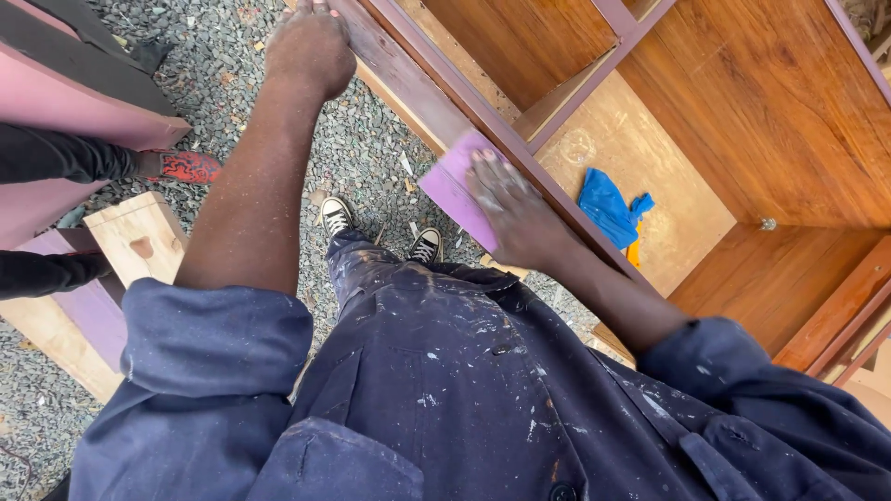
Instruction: The person holds a container of wood finish and a cloth, then uses a piece of sandpaper to sand the edges and surfaces of a wooden cabinet. The person moves around the cabinet to sand different sections, including the top edge and side panels.
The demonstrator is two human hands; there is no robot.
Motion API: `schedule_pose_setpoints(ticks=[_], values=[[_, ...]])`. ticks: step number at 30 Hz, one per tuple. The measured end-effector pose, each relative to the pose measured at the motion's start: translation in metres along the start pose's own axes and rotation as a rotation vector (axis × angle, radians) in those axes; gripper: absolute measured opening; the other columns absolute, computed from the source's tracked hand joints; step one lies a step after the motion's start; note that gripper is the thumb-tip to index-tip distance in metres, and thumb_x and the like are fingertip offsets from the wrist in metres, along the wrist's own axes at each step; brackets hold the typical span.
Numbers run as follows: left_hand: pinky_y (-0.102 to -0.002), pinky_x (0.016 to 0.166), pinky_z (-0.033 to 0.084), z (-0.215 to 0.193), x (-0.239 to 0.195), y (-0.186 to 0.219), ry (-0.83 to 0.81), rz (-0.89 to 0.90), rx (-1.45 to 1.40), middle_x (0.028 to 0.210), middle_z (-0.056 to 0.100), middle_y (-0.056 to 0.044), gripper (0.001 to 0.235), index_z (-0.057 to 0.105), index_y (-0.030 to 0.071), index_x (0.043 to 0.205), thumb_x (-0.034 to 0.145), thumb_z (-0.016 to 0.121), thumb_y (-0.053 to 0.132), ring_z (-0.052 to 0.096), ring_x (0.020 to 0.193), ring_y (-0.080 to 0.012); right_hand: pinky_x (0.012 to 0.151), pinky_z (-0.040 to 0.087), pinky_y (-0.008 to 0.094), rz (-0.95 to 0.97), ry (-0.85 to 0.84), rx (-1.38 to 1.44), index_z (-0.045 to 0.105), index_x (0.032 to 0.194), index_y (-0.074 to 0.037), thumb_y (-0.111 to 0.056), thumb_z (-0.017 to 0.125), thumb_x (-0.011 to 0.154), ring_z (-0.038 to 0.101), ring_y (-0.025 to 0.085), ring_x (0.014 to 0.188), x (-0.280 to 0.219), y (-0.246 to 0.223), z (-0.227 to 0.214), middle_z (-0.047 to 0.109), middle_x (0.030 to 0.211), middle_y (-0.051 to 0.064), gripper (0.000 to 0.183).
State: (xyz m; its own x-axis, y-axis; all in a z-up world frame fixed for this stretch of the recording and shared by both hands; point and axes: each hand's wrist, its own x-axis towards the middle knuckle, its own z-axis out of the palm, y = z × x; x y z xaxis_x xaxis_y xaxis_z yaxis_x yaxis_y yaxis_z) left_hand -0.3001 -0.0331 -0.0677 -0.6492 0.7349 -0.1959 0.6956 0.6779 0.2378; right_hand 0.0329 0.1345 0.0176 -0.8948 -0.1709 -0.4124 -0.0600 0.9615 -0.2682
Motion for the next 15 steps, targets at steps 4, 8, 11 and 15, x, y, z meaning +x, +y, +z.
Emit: schedule_pose_setpoints(ticks=[4,8,11,15], values=[[-0.053,0.119,0.027,-0.022,-0.007,0.013,-0.092,-0.078,-0.032,0.154,0.038,-0.034,0.05,0.042,-0.012,0.146,0.106,0.024,0.012,0.031,0.147,-0.0437,0.128,0.0,0.052,-0.073,0.017,-0.04,0.004,0.164,-0.003,-0.037,0.056,0.098,-0.009,0.037,0.157,0.083,-0.02,-0.042,-0.008,0.169,0.021,0.092],[-0.055,0.12,0.024,-0.03,-0.011,0.022,-0.161,-0.114,-0.078,0.163,0.027,-0.025,0.05,0.039,-0.005,0.153,0.104,0.034,0.005,0.022,0.151,-0.0402,0.127,0.007,0.058,0.059,-0.103,-0.014,-0.015,0.162,-0.013,-0.054,0.051,0.107,-0.008,0.041,0.157,0.137,-0.04,-0.066,-0.015,0.17,0.015,0.096],[-0.049,0.123,0.019,-0.031,-0.011,0.024,-0.174,-0.143,-0.111,0.165,0.024,-0.025,0.056,0.031,-0.005,0.157,0.102,0.025,0.003,0.019,0.153,-0.0376,0.128,-0.002,0.05,-0.01,-0.043,-0.027,-0.01,0.162,-0.01,-0.046,0.032,0.114,-0.012,0.034,0.156,0.135,-0.033,-0.058,-0.01,0.17,0.018,0.073],[-0.048,0.124,0.018,-0.031,-0.014,0.014,-0.186,-0.091,-0.124,0.165,0.02,-0.024,0.056,0.026,-0.004,0.158,0.102,0.023,0.003,0.016,0.153,-0.0376,0.129,0.002,0.052,-0.104,0.108,0.11,0.003,0.164,-0.007,-0.049,0.016,0.112,-0.008,0.034,0.157,0.07,-0.016,-0.037,-0.004,0.171,0.015,0.069]])
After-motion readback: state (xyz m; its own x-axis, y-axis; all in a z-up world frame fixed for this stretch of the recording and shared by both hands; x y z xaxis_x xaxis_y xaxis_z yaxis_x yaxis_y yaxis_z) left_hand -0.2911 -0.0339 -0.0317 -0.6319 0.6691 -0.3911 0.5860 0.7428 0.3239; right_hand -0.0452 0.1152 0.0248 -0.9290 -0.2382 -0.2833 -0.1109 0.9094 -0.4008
